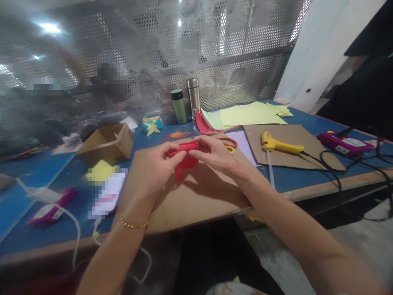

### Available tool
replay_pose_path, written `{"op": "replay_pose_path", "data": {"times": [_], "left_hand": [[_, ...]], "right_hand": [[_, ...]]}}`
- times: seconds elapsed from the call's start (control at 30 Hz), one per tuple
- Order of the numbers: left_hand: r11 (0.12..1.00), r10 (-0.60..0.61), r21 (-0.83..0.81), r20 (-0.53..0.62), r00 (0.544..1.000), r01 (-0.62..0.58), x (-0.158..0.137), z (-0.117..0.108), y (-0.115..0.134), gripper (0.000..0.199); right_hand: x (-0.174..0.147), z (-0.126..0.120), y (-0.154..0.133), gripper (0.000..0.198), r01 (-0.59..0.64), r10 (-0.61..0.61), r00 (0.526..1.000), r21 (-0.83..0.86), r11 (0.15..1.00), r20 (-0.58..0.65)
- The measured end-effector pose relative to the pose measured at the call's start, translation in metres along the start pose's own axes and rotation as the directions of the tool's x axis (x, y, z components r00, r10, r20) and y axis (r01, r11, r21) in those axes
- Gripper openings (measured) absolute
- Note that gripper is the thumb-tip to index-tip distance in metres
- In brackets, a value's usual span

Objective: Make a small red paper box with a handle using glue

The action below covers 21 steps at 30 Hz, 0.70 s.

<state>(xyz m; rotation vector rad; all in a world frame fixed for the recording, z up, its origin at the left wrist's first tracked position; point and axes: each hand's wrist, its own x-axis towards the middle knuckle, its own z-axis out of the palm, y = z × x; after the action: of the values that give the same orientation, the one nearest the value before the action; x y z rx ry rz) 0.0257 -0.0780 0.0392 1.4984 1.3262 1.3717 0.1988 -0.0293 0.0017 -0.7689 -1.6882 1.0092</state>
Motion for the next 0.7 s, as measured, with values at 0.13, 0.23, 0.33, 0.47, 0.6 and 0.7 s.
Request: {"op": "replay_pose_path", "data": {"times": [0.13,0.23,0.33,0.47,0.6,0.7], "left_hand": [[1.0,-0.003,0.03,0.01,1.0,0.003,-0.001,-0.001,0.0,0.01],[1.0,-0.009,0.025,0.018,1.0,0.009,-0.003,0.0,-0.001,0.012],[0.996,-0.085,-0.014,0.042,0.995,0.086,-0.004,0.0,-0.002,0.017],[0.982,-0.175,-0.067,0.057,0.983,0.179,-0.003,0.0,-0.004,0.021],[0.995,-0.09,-0.044,0.033,0.995,0.092,0.003,-0.006,-0.013,0.024],[1.0,-0.006,0.003,0.016,1.0,0.006,0.007,-0.01,-0.019,0.026]], "right_hand": [[-0.001,0.002,-0.002,0.02,0.033,-0.037,0.997,-0.051,0.998,-0.068],[-0.001,0.002,-0.002,0.019,0.044,-0.053,0.994,-0.091,0.995,-0.098],[0.0,0.001,-0.002,0.017,0.047,-0.056,0.994,-0.099,0.994,-0.09],[0.001,0.0,-0.001,0.015,0.041,-0.044,0.997,-0.045,0.998,-0.064],[0.002,0.0,0.001,0.014,0.052,-0.053,0.997,-0.024,0.998,-0.06],[0.001,0.001,0.002,0.014,0.059,-0.061,0.996,-0.025,0.998,-0.059]]}}
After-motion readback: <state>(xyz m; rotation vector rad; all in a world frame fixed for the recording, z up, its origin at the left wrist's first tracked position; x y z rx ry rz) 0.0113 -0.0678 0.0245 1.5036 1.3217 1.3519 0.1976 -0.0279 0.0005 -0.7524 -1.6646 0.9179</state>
